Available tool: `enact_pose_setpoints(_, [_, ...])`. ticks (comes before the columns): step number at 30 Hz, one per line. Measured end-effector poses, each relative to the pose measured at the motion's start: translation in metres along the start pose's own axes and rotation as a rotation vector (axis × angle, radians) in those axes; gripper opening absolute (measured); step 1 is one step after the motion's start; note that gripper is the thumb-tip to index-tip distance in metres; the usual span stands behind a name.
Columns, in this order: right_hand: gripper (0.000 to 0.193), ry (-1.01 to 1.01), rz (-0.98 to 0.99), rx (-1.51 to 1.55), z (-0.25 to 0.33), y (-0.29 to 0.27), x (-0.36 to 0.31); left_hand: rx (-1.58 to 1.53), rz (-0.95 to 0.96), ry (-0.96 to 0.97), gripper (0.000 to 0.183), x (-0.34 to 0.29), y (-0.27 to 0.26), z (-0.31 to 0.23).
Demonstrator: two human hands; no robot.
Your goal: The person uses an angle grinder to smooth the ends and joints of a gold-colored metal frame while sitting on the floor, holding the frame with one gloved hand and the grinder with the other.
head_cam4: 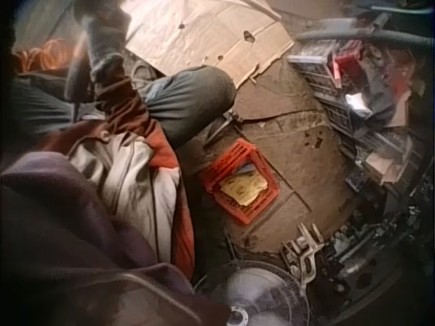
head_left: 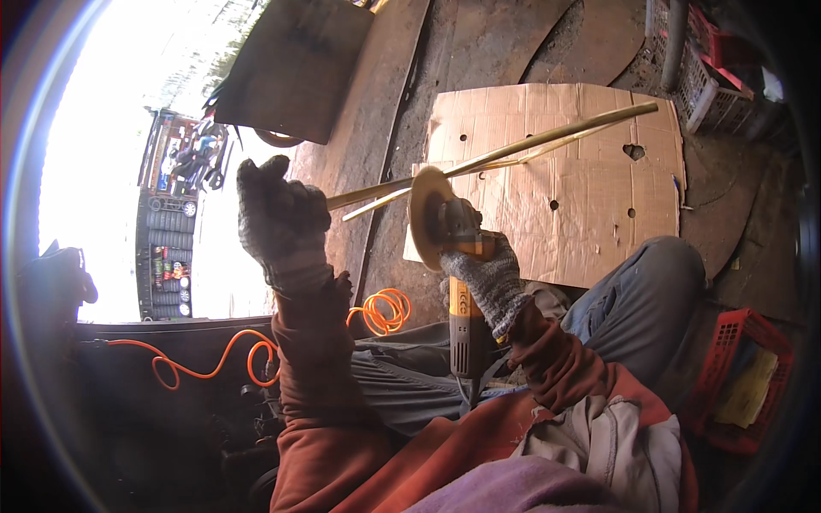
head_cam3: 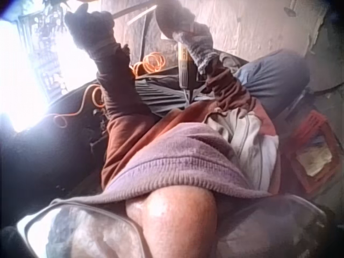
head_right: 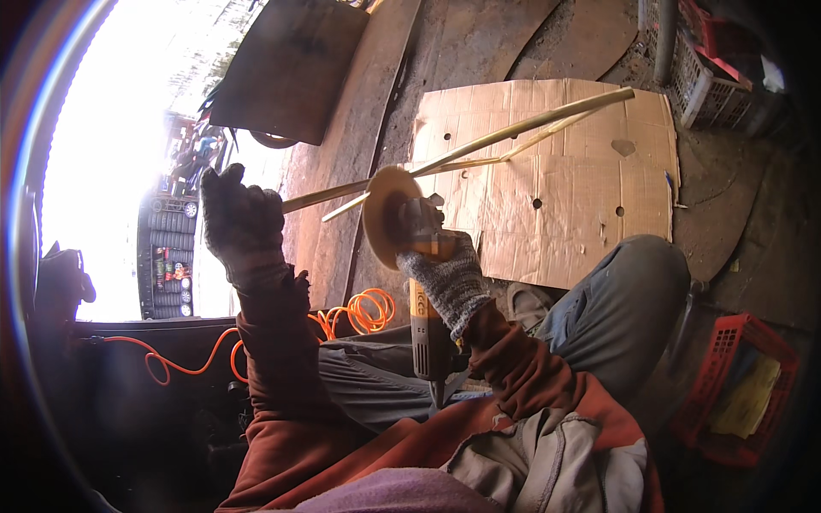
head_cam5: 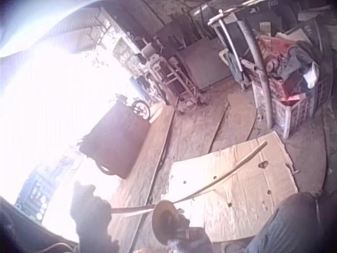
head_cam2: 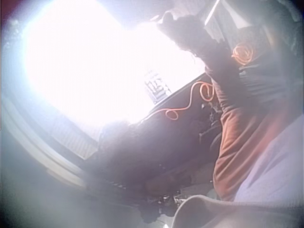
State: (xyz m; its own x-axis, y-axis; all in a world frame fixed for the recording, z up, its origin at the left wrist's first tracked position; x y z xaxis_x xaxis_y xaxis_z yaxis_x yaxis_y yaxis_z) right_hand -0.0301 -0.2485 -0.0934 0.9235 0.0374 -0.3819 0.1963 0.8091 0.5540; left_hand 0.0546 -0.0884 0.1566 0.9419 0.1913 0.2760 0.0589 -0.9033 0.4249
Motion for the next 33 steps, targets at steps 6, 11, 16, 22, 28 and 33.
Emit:
enact_pose_setpoints(6, [0.042, 0.030, -0.011, -0.036, -0.013, -0.007, 0.007, 0.164, -0.192, 0.077, 0.041, -0.004, 0.011, 0.000])
enact_pose_setpoints(11, [0.056, 0.148, 0.091, -0.022, -0.017, -0.001, -0.001, 0.236, -0.356, 0.109, 0.037, -0.004, 0.011, -0.005])
enact_pose_setpoints(16, [0.056, 0.181, 0.099, -0.003, -0.025, 0.001, 0.004, 0.208, -0.338, 0.119, 0.036, -0.002, 0.007, -0.004])
enact_pose_setpoints(22, [0.055, 0.113, 0.057, -0.067, -0.020, 0.001, 0.012, 0.264, -0.432, 0.090, 0.033, 0.005, -0.009, -0.008])
enact_pose_setpoints(28, [0.044, -0.064, 0.076, -0.023, -0.015, 0.013, 0.016, 0.266, -0.414, 0.102, 0.038, 0.007, -0.017, -0.004])
enact_pose_setpoints(33, [0.047, -0.041, 0.070, -0.078, -0.015, 0.015, 0.010, 0.293, -0.369, 0.123, 0.045, 0.007, -0.020, -0.007])
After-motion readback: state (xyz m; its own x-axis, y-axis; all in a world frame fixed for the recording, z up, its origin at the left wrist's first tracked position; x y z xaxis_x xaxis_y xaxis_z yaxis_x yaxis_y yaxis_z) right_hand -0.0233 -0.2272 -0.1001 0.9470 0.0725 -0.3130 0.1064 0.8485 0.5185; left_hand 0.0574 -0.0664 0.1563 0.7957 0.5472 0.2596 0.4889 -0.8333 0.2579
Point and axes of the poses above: each hand's wrist, its own x-axis towards the middle knuckle, its own y-axis out of the palm, z = x × y, the point moved 6 cm from there along x, towards the middle knuckle, and after that the axes turned 5 degrees about -x, right-handed, at the moved point
